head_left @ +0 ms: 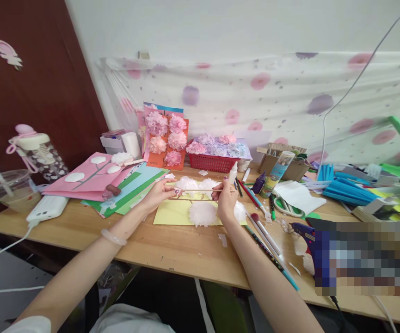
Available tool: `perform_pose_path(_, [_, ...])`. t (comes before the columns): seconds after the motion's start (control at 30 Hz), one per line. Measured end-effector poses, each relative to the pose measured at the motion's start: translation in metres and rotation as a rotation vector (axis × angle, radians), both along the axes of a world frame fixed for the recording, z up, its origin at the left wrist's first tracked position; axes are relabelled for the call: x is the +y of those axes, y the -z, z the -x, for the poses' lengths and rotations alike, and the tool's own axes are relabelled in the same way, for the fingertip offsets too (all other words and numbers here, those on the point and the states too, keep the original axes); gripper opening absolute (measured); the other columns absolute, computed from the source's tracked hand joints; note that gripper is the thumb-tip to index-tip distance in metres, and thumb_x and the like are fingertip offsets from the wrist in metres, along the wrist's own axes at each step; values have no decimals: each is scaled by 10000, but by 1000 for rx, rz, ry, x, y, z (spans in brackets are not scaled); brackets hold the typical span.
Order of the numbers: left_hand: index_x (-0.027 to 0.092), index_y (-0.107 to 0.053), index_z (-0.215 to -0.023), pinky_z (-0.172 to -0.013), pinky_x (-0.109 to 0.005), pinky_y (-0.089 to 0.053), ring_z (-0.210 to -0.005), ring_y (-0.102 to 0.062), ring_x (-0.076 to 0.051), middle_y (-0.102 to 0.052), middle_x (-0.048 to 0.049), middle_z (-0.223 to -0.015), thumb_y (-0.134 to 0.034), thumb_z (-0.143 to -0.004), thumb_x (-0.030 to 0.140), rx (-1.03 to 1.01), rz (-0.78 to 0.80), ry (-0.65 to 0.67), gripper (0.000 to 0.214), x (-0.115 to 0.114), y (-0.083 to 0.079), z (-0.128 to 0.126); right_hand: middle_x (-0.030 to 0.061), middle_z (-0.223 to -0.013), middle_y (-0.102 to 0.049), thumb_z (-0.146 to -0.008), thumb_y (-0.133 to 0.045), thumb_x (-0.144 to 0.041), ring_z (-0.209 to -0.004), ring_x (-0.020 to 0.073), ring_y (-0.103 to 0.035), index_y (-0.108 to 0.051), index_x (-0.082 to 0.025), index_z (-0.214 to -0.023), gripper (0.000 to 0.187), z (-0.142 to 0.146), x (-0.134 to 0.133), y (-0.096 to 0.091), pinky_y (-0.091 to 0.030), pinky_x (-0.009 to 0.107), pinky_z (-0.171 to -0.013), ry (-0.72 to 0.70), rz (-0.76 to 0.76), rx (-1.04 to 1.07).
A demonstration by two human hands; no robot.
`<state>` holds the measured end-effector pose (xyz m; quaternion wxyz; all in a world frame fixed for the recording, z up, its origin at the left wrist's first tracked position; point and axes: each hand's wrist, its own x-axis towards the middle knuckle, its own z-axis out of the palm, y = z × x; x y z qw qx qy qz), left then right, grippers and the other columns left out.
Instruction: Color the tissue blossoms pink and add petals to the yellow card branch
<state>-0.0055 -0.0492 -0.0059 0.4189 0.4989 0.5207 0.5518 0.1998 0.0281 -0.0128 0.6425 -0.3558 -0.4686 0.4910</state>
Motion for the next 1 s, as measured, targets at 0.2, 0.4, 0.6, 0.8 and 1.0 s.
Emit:
perform_pose_path(0.2, [167, -524, -1096, -1022, -466, -424, -1028, -694, -269, -775, -89, -912, -818, -616, 373, 71, 18, -50, 599, 2, 3, 6, -24, -352, -484, -912, -444, -472, -365, 110, -462, -559, -224, -453, 535, -3, -3, 0, -361, 235, -437, 122, -68, -121])
perform_pose_path(0.4, [168, -524, -1081, -974, -459, -468, -1001, -704, -268, -777, -90, -881, -806, -599, 388, 172, 31, -57, 599, 9, 3, 1, -13, -386, -525, -940, -396, -447, -429, 139, -534, -566, -237, -456, 555, 1, -9, 5, -381, 260, -532, 163, -253, -353])
perform_pose_path(0.6, [191, -530, -1069, -833, -398, -533, -868, -718, -248, -747, -35, -824, -789, -568, 301, 317, 40, -162, 575, 20, 4, -8, -2, -425, -544, -959, -367, -444, -465, 148, -547, -551, -240, -462, 569, 0, -5, 6, -342, 262, -543, 216, -343, -413])
perform_pose_path(0.8, [188, -578, -1017, -774, -374, -519, -783, -710, -249, -721, -14, -734, -789, -540, 259, 479, 97, -243, 526, 31, 12, -15, -3, -436, -543, -957, -374, -432, -480, 147, -541, -548, -239, -468, 554, 0, -1, 8, -332, 258, -545, 232, -361, -393])
perform_pose_path(1.0, [209, -531, -953, -787, -379, -490, -814, -704, -264, -728, -24, -740, -751, -579, 259, 585, 134, -332, 436, 38, 27, -20, -4, -453, -547, -956, -365, -392, -484, 138, -534, -546, -238, -474, 538, 0, -4, 8, -329, 259, -554, 209, -425, -398])
